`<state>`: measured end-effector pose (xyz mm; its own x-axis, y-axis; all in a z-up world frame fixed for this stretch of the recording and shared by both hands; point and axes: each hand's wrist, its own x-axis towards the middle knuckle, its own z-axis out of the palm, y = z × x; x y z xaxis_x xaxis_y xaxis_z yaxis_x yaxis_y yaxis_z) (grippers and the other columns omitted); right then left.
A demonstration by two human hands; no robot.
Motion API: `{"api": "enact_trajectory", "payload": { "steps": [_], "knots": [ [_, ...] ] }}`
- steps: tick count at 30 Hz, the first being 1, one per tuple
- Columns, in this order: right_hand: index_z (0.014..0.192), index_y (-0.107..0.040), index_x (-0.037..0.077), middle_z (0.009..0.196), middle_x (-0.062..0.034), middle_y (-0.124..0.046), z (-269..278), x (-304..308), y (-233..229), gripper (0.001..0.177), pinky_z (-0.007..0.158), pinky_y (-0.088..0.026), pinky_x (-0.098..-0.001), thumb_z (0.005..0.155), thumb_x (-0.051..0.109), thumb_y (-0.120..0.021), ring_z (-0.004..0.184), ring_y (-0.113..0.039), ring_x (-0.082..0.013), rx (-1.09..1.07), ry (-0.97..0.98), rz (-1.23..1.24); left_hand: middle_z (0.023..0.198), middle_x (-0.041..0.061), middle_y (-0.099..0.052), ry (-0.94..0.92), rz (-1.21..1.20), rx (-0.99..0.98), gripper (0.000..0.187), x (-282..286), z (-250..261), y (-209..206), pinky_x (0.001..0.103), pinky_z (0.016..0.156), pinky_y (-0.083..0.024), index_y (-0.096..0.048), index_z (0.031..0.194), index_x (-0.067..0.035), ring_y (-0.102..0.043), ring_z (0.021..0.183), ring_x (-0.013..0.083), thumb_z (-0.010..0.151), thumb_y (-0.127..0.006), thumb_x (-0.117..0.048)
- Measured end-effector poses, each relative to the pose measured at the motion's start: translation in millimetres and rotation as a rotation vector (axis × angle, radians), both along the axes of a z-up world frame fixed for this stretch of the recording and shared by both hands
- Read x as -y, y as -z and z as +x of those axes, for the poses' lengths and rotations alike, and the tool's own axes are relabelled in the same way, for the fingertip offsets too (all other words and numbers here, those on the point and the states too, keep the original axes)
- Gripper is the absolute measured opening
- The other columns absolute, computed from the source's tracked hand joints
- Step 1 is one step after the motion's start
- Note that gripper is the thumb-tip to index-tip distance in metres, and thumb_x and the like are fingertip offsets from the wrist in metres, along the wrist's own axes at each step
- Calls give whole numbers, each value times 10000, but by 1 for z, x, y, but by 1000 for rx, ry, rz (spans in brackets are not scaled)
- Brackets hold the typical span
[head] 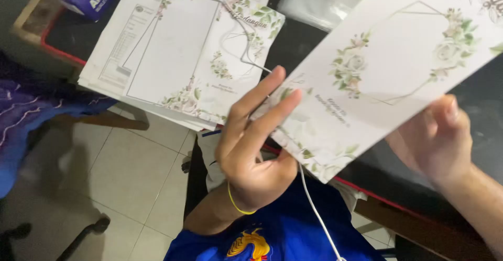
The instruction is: The person folds paper invitations by hand and slides them into clear plastic sleeves.
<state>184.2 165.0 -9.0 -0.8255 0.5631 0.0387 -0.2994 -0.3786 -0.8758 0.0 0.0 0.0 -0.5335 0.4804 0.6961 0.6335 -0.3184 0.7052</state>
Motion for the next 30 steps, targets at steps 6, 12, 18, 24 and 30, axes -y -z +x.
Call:
{"api": "enact_trajectory", "payload": {
  "steps": [6,12,18,24,30],
  "knots": [
    [1300,-604,33,1396,-108,-689,-11,-26,-48,383,1052,-619,-289,925,100,-640,1234,-706,-184,462,404,286,1576,223,-430,630,-268,142,590,-5,7,-14,428,1267,-538,-582,1365,-67,-640,1407,361,795,-732,-98],
    [1035,-824,87,1048,-1,-903,9,-54,-74,302,718,-659,-260,796,258,-754,840,-840,-99,838,-262,915,1572,191,-466,466,-276,228,681,-14,5,-11,371,1095,-637,-398,1474,-79,-672,1360,318,912,-742,-252],
    [771,-670,175,646,44,-662,14,-36,-71,186,515,-443,-325,856,337,-697,546,-552,-160,976,-392,1238,1065,94,-791,476,-329,278,373,-39,14,-4,220,866,-681,-597,1333,-82,-789,938,133,980,-714,-54],
    [1289,-635,168,817,38,-819,-1,-20,-84,429,717,-529,-269,891,292,-738,812,-786,-98,969,-20,1194,1020,104,-786,411,-303,395,419,-42,17,13,218,852,-682,-614,1329,-101,-759,894,107,942,-770,-63],
    [1011,-811,112,800,25,-788,-1,-19,-77,117,647,-514,-216,922,175,-770,688,-702,-78,825,69,1269,1070,122,-782,447,-299,447,365,-44,18,20,220,840,-672,-619,1325,-70,-763,938,132,974,-721,-69]
  ]
}}
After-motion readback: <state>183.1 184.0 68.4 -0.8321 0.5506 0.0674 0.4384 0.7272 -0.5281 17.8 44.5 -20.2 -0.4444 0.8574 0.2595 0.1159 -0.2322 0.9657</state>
